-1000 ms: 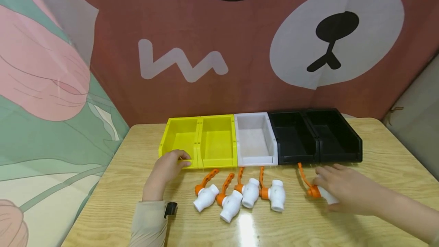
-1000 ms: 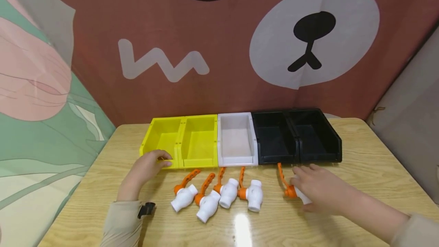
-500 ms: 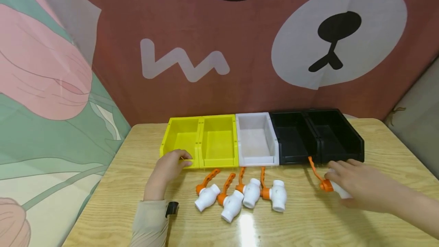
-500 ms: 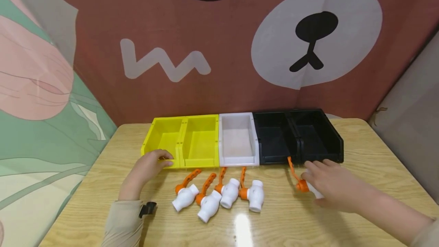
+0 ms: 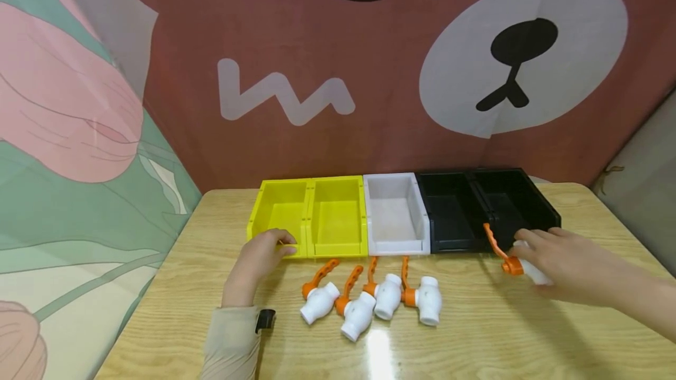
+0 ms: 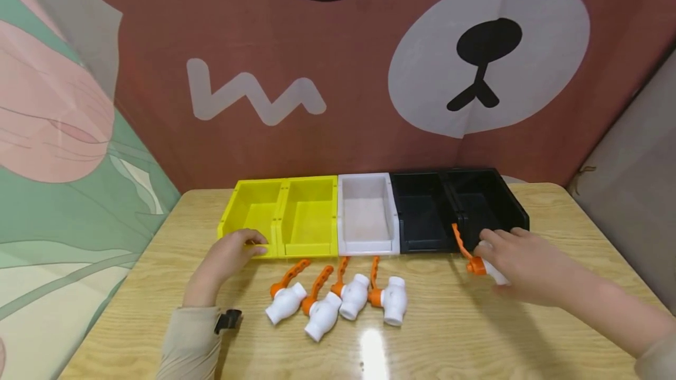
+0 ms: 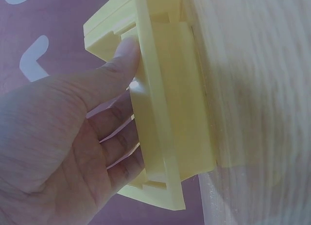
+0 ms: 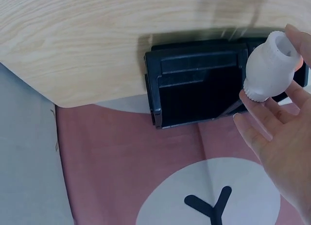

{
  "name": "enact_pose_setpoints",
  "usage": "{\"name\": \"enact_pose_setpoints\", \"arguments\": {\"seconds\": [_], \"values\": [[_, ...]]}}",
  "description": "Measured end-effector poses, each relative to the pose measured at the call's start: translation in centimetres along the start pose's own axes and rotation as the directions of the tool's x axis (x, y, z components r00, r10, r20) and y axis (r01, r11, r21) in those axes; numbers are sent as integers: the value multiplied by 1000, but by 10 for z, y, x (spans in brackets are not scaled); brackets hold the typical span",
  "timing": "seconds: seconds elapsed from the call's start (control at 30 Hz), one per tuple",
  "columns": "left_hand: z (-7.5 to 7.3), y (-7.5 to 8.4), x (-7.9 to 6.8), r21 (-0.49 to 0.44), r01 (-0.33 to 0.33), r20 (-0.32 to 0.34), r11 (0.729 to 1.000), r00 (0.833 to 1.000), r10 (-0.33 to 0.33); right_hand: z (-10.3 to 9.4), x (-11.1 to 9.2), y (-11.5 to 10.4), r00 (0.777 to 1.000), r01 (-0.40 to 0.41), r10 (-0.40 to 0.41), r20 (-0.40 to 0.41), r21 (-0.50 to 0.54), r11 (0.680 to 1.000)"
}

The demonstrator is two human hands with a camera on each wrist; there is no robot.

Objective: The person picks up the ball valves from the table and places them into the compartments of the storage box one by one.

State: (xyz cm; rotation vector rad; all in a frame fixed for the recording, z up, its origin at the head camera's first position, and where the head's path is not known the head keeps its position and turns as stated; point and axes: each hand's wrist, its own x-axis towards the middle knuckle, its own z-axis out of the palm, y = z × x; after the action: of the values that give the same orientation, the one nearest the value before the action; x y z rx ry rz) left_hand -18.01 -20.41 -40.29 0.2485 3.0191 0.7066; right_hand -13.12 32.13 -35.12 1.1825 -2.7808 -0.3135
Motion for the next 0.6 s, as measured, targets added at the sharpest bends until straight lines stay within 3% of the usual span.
{"name": "enact_pose_setpoints", "arguments": {"seconds": [0.6], "values": [[-1, 3, 0, 11, 5, 4, 1000, 1000, -5, -2, 12, 36, 995, -74, 73, -69, -10, 997]]}}
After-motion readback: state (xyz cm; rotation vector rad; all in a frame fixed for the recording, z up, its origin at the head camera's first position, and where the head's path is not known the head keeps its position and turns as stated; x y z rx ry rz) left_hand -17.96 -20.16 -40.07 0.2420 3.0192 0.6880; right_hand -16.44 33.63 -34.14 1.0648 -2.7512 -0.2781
